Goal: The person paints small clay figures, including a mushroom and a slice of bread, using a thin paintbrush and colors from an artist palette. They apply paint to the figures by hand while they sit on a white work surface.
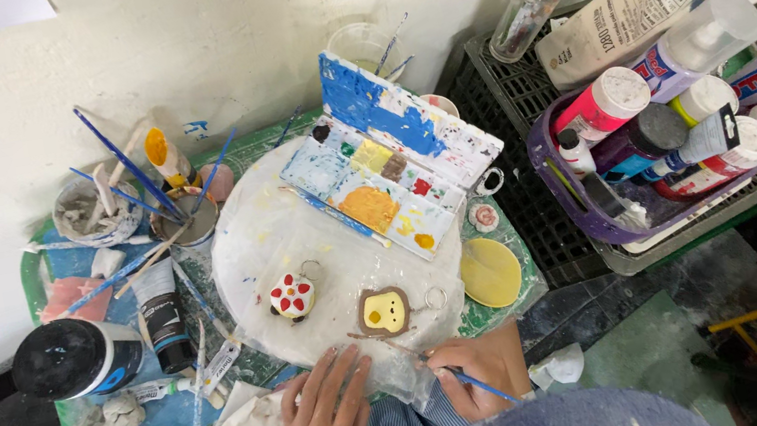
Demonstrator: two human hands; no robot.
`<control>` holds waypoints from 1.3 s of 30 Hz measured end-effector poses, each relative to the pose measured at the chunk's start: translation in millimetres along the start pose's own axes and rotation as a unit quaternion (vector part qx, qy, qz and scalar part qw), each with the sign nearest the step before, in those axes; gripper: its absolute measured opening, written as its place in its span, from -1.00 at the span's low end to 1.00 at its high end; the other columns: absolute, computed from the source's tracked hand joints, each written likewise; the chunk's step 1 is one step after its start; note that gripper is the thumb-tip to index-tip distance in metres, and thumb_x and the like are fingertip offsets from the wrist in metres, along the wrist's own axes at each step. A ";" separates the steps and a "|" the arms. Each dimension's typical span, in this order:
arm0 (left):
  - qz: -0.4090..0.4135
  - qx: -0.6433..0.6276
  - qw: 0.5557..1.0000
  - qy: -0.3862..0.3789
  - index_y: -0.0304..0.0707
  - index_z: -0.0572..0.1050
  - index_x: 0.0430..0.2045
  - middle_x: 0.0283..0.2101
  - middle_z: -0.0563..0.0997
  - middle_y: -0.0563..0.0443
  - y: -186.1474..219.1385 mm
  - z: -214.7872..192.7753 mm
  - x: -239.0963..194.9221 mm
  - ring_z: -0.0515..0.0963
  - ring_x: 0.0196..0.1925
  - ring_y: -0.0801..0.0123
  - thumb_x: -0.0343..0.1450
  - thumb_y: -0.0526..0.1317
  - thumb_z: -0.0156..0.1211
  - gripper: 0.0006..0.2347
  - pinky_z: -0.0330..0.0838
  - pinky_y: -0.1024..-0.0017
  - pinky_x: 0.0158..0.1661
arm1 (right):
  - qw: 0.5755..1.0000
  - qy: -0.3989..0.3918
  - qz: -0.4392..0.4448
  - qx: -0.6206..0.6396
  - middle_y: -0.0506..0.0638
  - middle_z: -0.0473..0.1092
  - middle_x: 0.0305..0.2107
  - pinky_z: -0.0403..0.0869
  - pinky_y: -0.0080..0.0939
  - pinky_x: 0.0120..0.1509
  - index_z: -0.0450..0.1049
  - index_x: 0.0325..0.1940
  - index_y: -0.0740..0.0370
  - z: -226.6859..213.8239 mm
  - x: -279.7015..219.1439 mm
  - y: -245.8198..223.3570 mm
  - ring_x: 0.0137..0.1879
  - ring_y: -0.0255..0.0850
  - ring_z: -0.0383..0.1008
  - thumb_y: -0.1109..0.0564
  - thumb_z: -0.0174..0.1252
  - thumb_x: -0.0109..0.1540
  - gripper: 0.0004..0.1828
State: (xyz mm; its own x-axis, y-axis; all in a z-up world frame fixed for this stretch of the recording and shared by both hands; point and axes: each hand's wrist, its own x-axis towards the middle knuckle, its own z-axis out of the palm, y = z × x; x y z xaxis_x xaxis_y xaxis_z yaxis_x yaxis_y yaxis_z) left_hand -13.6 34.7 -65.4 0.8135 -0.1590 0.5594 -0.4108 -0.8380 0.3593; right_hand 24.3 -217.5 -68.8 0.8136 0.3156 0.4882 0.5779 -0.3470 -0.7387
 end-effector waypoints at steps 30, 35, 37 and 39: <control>0.023 0.016 0.999 0.034 -0.02 0.59 -0.04 0.15 0.58 0.16 -5.8 11.6 -8.3 0.52 0.20 0.31 0.29 -0.23 0.37 -0.66 0.38 0.25 0.09 | 0.995 0.044 -0.086 0.028 0.15 0.60 -0.36 0.47 -0.35 -0.39 0.51 -0.18 0.32 -8.2 9.7 13.6 -0.48 -0.29 0.56 0.38 0.18 0.21 -0.88; 0.016 0.003 1.000 0.014 -0.04 0.60 -0.02 0.13 0.59 0.13 -6.2 11.8 -7.3 0.53 0.18 0.28 0.26 -0.24 0.35 -0.63 0.37 0.21 0.09 | 0.993 0.039 -0.110 -0.018 0.20 0.57 -0.31 0.53 -0.28 -0.31 0.48 -0.16 0.32 -14.5 17.0 5.7 -0.37 -0.15 0.62 0.36 0.17 0.18 -0.85; 0.016 0.006 1.000 0.017 -0.04 0.59 -0.02 0.14 0.59 0.13 -6.8 11.3 -6.9 0.53 0.19 0.29 0.26 -0.25 0.34 -0.63 0.38 0.22 0.08 | 0.991 0.052 -0.122 -0.028 0.18 0.57 -0.32 0.56 -0.28 -0.28 0.48 -0.16 0.31 -17.2 14.6 9.0 -0.33 -0.13 0.64 0.34 0.18 0.18 -0.85; 0.011 -0.001 1.000 0.021 -0.05 0.59 -0.02 0.13 0.59 0.12 -5.6 10.6 -6.4 0.53 0.18 0.28 0.26 -0.25 0.34 -0.63 0.38 0.22 0.08 | 0.991 0.062 -0.118 -0.028 0.15 0.57 -0.34 0.57 -0.29 -0.28 0.48 -0.16 0.31 -18.6 11.8 14.9 -0.31 -0.13 0.67 0.33 0.20 0.17 -0.84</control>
State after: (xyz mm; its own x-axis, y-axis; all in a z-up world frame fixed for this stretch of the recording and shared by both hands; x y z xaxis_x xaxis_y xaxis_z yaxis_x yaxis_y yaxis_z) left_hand -12.2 34.9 -79.0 0.7867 -0.1558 0.5974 -0.4295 -0.8332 0.3483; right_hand 43.7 -235.3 -65.4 0.6550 0.2834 0.7005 0.7527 -0.3270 -0.5714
